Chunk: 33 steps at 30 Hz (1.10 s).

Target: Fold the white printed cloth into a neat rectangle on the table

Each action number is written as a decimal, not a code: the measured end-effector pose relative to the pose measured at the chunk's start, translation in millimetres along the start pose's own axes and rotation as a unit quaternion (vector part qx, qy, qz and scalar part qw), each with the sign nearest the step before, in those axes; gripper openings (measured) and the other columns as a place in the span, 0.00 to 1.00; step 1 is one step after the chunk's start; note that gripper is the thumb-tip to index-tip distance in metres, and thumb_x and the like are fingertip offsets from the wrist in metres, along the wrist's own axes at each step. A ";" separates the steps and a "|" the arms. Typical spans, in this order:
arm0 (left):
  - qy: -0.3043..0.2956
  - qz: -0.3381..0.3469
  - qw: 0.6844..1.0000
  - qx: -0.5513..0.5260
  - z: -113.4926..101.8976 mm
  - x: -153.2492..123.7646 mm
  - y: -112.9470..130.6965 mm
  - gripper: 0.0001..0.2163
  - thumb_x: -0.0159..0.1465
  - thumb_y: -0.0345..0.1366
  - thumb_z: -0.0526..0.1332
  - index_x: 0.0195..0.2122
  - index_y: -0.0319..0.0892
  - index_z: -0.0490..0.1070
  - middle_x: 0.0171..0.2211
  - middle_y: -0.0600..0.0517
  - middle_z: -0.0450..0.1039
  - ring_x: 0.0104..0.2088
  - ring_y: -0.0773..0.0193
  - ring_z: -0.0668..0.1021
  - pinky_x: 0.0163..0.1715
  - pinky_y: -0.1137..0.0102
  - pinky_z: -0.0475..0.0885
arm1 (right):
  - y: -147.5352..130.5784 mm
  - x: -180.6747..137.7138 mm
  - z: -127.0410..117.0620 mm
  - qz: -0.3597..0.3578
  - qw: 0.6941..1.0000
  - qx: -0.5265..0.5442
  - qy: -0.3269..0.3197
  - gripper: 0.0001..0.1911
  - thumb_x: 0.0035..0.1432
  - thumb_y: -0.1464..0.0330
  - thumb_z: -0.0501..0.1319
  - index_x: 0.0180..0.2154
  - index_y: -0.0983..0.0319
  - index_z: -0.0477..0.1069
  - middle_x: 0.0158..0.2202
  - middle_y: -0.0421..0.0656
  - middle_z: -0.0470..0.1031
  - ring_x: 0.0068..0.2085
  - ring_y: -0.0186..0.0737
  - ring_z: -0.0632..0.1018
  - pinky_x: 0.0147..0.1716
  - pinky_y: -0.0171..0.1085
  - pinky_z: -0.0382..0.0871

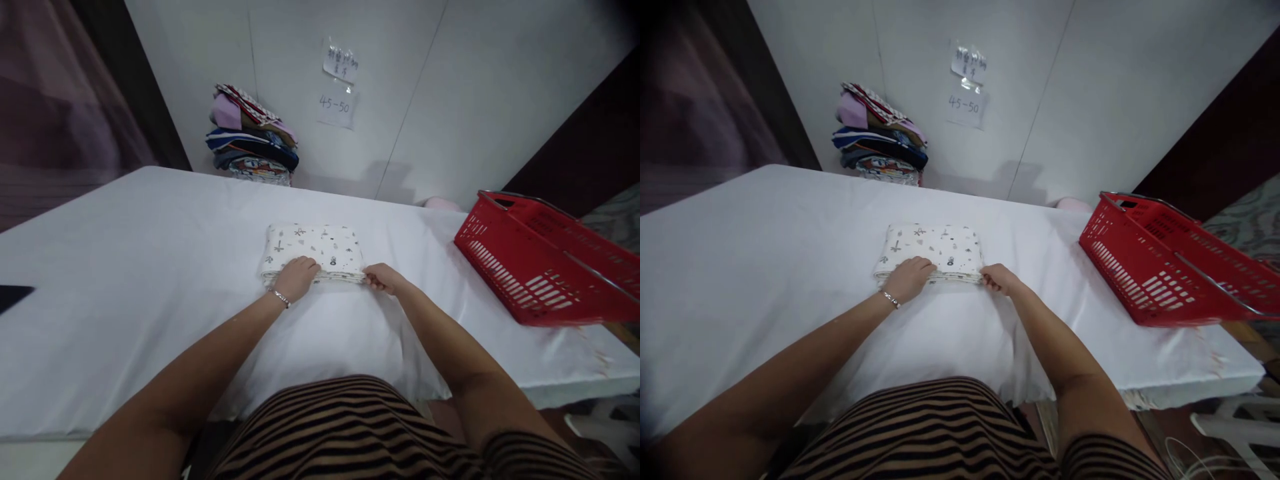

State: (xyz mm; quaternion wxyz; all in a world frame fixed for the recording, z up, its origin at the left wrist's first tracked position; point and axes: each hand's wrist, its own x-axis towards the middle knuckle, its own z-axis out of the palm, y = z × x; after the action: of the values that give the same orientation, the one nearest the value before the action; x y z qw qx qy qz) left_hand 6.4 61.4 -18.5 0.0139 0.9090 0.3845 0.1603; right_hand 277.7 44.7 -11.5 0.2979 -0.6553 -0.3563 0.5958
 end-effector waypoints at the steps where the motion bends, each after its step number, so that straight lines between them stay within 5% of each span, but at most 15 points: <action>1: 0.001 -0.012 1.000 0.007 -0.6 -0.4 -0.3 0.16 0.57 0.22 0.50 0.40 0.44 0.70 0.40 0.46 0.70 0.43 0.56 0.69 0.40 0.62 0.63 | 1.0 0.1 -0.3 0.001 1.000 -0.013 0.008 0.11 0.49 0.68 0.61 0.19 0.63 0.62 0.14 0.39 0.66 0.13 0.27 0.61 0.10 0.29 0.41; 10: 0.018 -0.110 0.989 0.096 -15.6 -11.7 -22.9 0.12 0.55 0.23 0.51 0.34 0.41 0.70 0.37 0.43 0.70 0.42 0.53 0.69 0.38 0.60 0.61 | 2.4 -5.0 3.5 -0.012 0.998 -0.047 0.026 0.12 0.52 0.68 0.58 0.19 0.64 0.64 0.14 0.39 0.65 0.13 0.26 0.62 0.10 0.28 0.43; 17: 0.017 -0.120 0.987 0.105 -19.5 -32.5 -34.1 0.12 0.55 0.23 0.51 0.36 0.42 0.69 0.39 0.45 0.70 0.43 0.54 0.69 0.39 0.61 0.62 | 6.0 -2.1 2.6 -0.031 0.997 -0.069 0.034 0.12 0.50 0.68 0.59 0.19 0.64 0.62 0.13 0.38 0.65 0.12 0.26 0.61 0.10 0.29 0.43; 23: 0.074 -0.205 0.975 0.054 -17.3 -48.1 -40.8 0.09 0.54 0.26 0.54 0.34 0.42 0.68 0.39 0.47 0.70 0.42 0.56 0.69 0.40 0.62 0.66 | 6.8 -4.1 1.8 -0.046 0.995 -0.088 0.027 0.12 0.54 0.70 0.54 0.19 0.64 0.63 0.14 0.38 0.65 0.12 0.26 0.62 0.10 0.28 0.44; 30: 0.146 -0.179 0.972 -0.040 -6.5 -68.7 -45.5 0.10 0.57 0.29 0.53 0.38 0.44 0.68 0.41 0.49 0.70 0.46 0.60 0.69 0.45 0.66 0.67 | 9.5 -4.6 -0.6 -0.032 0.997 -0.060 0.027 0.12 0.54 0.69 0.54 0.20 0.64 0.62 0.14 0.37 0.64 0.13 0.26 0.62 0.11 0.28 0.44; 33: 0.191 -0.226 0.952 -0.072 -3.8 -74.3 -47.6 0.10 0.57 0.32 0.56 0.40 0.43 0.68 0.42 0.49 0.69 0.45 0.60 0.70 0.46 0.66 0.67 | 12.6 -2.8 -2.5 -0.039 0.998 -0.046 0.025 0.11 0.53 0.68 0.55 0.21 0.64 0.63 0.16 0.37 0.65 0.13 0.26 0.62 0.11 0.28 0.44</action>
State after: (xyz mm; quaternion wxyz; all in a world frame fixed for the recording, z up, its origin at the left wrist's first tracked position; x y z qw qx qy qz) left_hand -76.3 42.3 -42.8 0.0412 0.7472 0.5628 0.3511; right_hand 281.4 35.3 -20.0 0.2991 -0.6684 -0.4015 0.5502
